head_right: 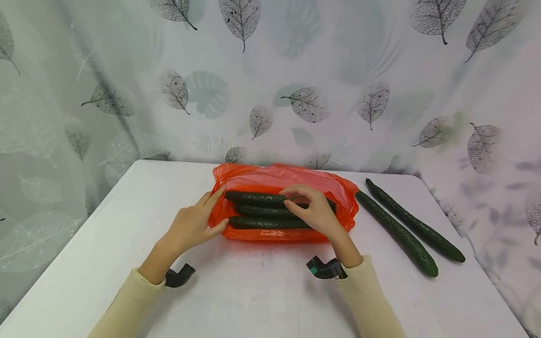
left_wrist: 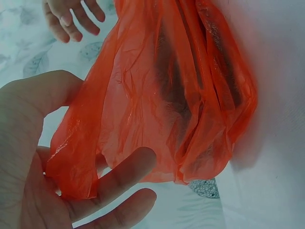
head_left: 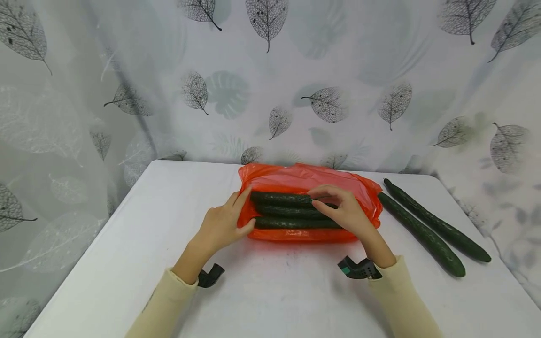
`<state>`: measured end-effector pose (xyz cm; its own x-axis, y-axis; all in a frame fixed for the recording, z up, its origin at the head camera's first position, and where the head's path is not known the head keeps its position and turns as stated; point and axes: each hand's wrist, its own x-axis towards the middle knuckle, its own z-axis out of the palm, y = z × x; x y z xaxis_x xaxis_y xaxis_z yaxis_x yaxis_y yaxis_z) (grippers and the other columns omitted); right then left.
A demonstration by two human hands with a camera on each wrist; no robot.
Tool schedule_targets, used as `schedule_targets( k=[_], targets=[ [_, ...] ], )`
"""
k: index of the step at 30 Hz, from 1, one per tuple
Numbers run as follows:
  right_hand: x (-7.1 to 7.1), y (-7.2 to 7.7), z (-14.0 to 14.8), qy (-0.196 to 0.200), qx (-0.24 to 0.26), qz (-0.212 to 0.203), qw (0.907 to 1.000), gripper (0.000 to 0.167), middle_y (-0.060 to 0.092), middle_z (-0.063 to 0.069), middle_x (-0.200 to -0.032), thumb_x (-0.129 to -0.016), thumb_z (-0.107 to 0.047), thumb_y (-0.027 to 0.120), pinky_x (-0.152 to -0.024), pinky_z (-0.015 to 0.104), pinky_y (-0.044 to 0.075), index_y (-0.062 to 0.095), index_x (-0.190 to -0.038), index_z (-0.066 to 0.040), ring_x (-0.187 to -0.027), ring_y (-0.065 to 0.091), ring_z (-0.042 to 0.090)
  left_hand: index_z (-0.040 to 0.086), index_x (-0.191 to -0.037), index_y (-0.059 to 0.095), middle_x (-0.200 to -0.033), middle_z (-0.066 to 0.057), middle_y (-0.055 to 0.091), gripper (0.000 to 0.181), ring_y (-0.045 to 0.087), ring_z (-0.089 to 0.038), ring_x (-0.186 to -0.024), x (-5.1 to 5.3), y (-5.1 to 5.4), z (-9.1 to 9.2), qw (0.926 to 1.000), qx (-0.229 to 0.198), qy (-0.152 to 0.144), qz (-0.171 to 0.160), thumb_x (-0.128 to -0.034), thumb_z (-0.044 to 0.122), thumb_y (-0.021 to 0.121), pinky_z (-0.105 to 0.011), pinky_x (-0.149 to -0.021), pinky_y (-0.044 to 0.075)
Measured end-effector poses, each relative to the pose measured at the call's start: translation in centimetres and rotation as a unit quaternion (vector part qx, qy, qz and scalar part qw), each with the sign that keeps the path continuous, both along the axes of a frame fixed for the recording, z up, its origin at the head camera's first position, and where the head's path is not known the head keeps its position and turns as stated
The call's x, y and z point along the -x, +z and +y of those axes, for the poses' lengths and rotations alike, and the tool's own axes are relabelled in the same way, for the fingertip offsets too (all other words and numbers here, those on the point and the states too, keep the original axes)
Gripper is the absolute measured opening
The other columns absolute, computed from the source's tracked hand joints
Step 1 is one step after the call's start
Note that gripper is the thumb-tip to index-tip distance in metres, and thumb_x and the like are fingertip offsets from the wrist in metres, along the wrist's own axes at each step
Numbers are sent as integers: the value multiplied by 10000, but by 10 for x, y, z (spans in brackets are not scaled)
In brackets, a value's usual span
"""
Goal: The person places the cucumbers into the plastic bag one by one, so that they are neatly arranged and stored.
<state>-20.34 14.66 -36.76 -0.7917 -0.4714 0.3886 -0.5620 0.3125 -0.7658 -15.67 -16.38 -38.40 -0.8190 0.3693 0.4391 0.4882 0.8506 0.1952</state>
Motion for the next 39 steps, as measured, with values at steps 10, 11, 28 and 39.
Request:
schedule_targets(
  k=[10, 11, 28, 39],
  targets=[
    [1, -4, 31, -541, 370, -549, 9963, 245, 689, 73, -1070, -920, -64, 652, -813, 184, 514, 668, -1142, 37, -933, 650, 91, 39, -1463, 406, -1201, -170, 588, 735, 319, -113, -401, 1, -2, 1, 9999, 45, 9, 129, -845, 313, 693, -248, -396, 339],
    [0, -4, 35, -576, 316, -618, 9959, 261, 687, 74, -1071, -921, -75, 654, -808, 190, 515, 659, -1151, 49, -928, 650, 100, 41, -1464, 405, -1200, -168, 588, 732, 319, -112, -402, 1, -3, 1, 9999, 46, 9, 119, -847, 312, 689, -247, -399, 339],
    [-6, -11, 75, -598, 469, -734, 9944, 262, 682, -6, -1075, -924, -42, 638, -779, 214, 541, 645, -1162, 66, -898, 670, 61, 37, -1455, 419, -1191, -176, 592, 693, 291, -98, -381, 5, -4, 1, 9999, 18, 34, 136, -861, 271, 688, -233, -392, 313],
    [-12, -18, 105, -940, 658, -308, 9929, 237, 667, -24, -1109, -924, -2, 619, -822, 169, 511, 654, -1147, 70, -990, 632, 66, 36, -1462, 413, -1194, -187, 594, 703, 290, -102, -383, 1, -5, 3, 10000, 1, -28, 27, -860, 266, 693, -240, -396, 322]
  ],
)
